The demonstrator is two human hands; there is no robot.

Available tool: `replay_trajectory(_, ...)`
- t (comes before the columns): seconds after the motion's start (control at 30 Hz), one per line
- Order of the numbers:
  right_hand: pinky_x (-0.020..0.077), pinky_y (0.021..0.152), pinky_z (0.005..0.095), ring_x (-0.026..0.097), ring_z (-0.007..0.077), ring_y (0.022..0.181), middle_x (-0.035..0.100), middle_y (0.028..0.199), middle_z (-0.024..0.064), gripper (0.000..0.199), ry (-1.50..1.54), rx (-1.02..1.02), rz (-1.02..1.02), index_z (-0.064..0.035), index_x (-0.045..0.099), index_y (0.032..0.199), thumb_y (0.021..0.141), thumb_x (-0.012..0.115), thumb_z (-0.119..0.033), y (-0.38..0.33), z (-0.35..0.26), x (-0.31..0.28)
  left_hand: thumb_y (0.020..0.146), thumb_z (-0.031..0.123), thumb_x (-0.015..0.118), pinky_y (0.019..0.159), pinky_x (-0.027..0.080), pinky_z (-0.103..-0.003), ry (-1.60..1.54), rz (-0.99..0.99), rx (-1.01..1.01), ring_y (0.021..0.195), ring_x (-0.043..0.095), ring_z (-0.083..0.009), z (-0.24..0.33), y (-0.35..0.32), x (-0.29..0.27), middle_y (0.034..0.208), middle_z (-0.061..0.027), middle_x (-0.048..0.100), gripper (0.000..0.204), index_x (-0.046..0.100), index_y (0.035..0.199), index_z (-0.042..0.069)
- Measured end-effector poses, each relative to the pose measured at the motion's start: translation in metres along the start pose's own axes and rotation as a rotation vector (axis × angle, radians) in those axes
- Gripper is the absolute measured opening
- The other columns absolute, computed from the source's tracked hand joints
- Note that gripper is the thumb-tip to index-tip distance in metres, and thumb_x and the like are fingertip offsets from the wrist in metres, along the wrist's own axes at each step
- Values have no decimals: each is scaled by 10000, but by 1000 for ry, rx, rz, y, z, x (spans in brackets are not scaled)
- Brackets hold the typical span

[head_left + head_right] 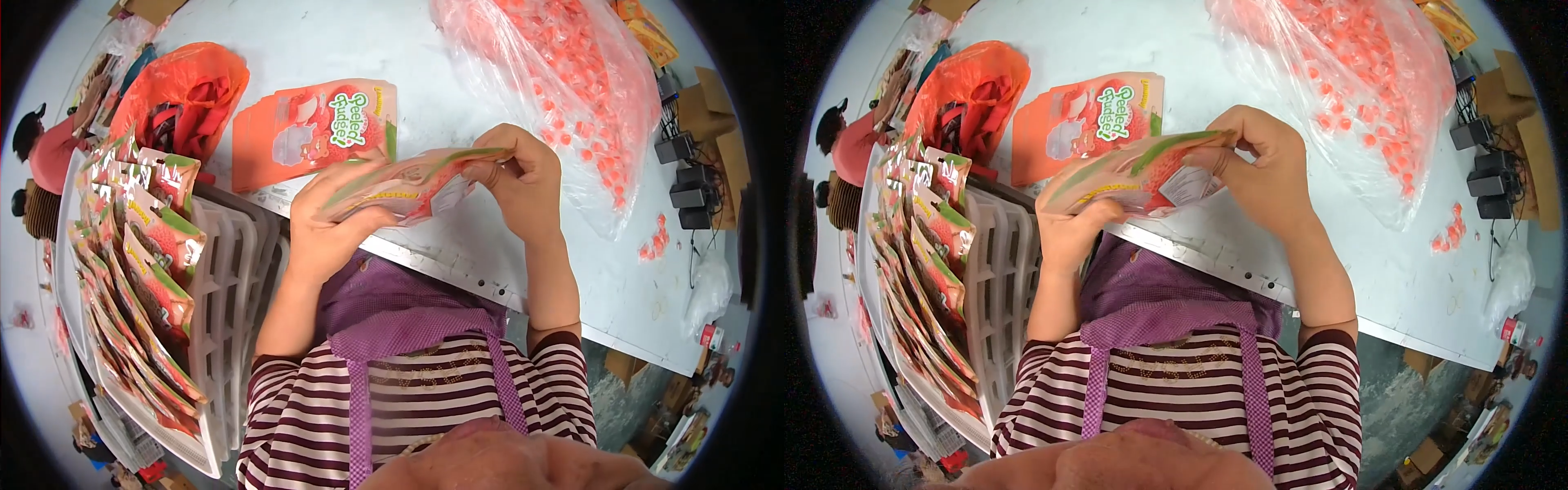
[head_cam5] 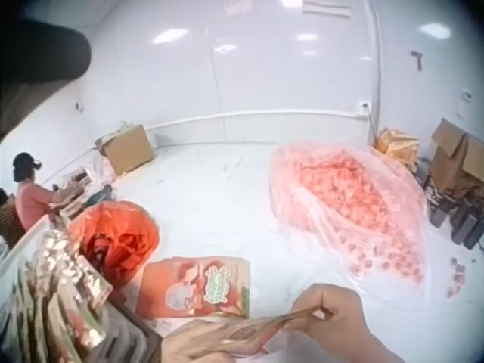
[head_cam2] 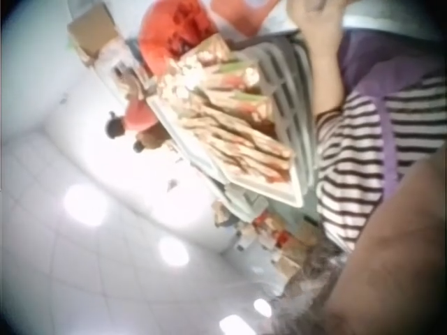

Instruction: Packaging small red candies into individual plastic bags.

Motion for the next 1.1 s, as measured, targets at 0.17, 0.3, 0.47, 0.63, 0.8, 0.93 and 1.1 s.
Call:
replay_trajectory(0.17, 475, 601, 223, 575, 113, 698, 581, 794, 57, 145, -98, -193, -39, 3, 572, 829, 731, 656, 70, -8, -10, 6, 734, 5, 693, 693, 472, -267, 87, -56, 144, 783, 598, -172, 5, 3, -6, 886, -118, 630, 171, 642, 894, -32)
replay_trajectory(0.3, 483, 698, 263, 586, 144, 801, 602, 849, 64, 205, -33, 0, -63, -11, 583, 851, 689, 706, 16, -4, -12, 9, 702, -13, 701, 656, 465, -270, 193, -24, 297, 731, 592, -185, 10, 3, -8, 817, -106, 629, 183, 647, 877, -20)
replay_trajectory(0.47, 355, 947, 437, 541, 223, 970, 622, 913, 20, 274, -936, -649, 50, -89, 606, 871, 637, 739, -139, -19, -58, 25, 638, 6, 723, 613, 461, -292, 510, -55, 643, 682, 573, -209, 33, -3, 1, 773, -95, 616, 231, 652, 857, -1)
replay_trajectory(0.63, 346, 937, 457, 558, 180, 733, 578, 762, 7, 184, -909, -643, -112, -113, 603, 814, 652, 690, -102, -29, -57, 34, 590, 72, 735, 585, 455, -295, 594, -81, 798, 661, 562, -212, 37, -15, 11, 758, -70, 610, 268, 654, 835, 3)
replay_trajectory(0.8, 363, 921, 459, 513, 177, 621, 512, 681, 14, 83, -948, -663, -152, -92, 571, 738, 680, 621, -59, -33, -60, 44, 595, 67, 734, 557, 438, -301, 586, -77, 754, 640, 548, -215, 40, -24, 6, 763, -75, 594, 255, 641, 824, 7)
replay_trajectory(0.93, 358, 933, 464, 503, 173, 611, 503, 674, 17, 66, -920, -688, -212, -75, 573, 745, 696, 599, -39, -39, -61, 51, 616, 62, 728, 551, 434, -307, 521, -53, 759, 619, 531, -218, 41, -35, 0, 754, -69, 574, 234, 636, 825, 12)
replay_trajectory(1.1, 441, 711, 352, 511, 229, 644, 534, 710, 80, 106, -687, -514, -240, -21, 574, 776, 689, 617, 21, -37, -64, 42, 672, 59, 710, 570, 433, -314, 435, -50, 718, 634, 524, -226, 46, -47, -14, 749, -66, 572, 186, 633, 838, 22)
Point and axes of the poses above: each hand's wrist, its own y-axis towards the middle knuckle, its own x-axis out of the palm, z = x × y, the point moved 3 cm from there along y, towards the middle knuckle
